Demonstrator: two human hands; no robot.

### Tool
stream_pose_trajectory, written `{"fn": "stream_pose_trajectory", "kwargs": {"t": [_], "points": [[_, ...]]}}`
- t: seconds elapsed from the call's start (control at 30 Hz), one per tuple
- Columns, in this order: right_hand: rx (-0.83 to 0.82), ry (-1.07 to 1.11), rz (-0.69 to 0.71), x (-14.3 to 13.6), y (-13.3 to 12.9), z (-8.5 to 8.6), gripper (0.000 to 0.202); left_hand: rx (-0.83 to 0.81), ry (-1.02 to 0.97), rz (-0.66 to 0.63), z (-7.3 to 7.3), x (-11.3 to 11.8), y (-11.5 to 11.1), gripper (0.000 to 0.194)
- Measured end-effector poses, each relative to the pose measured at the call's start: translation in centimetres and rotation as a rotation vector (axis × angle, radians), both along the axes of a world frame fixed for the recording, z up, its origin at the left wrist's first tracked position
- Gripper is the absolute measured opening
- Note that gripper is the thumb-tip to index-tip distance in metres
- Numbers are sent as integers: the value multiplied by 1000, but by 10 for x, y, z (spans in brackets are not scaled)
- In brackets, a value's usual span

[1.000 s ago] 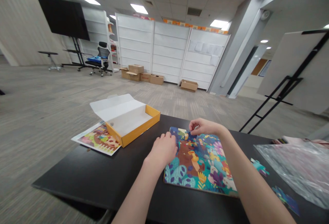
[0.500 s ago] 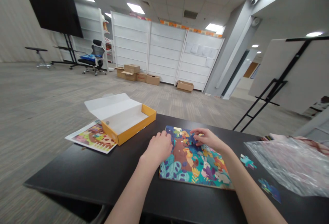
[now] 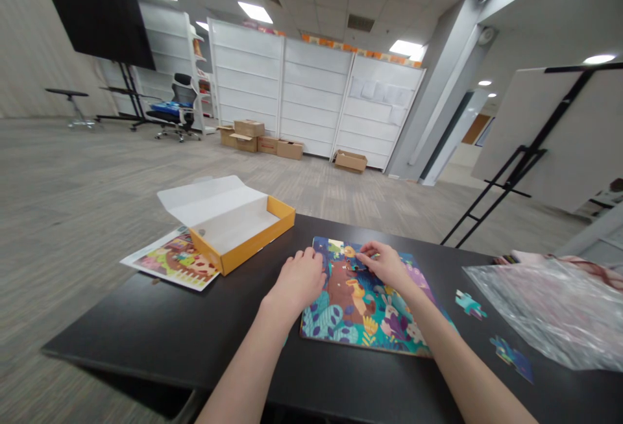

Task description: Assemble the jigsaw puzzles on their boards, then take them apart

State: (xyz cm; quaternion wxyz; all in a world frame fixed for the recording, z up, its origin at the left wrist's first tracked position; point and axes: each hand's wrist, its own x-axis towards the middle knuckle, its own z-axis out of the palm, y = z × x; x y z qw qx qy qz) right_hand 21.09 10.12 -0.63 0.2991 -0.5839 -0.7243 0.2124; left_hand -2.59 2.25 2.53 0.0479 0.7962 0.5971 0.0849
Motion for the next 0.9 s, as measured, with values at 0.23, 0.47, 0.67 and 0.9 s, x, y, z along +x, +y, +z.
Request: {"fn": "stream_pose_trajectory", "kwargs": {"t": [0.23,0.47,0.67,0.9], "points": [[135,-158,-7,-7,-3,-4,18,0,3,-6,-1,-2,-1,26],[194,-254,33,-1,-5,7,17,-24,-4,-2,1,-1,-1,26],[64,-311,164,-3,-9,12,19,-18,-7,-11,3,-2,-1,26],[112,-315,145,-4,-11,14,20,-24,-7,-4,3,-2,-2,25]]}}
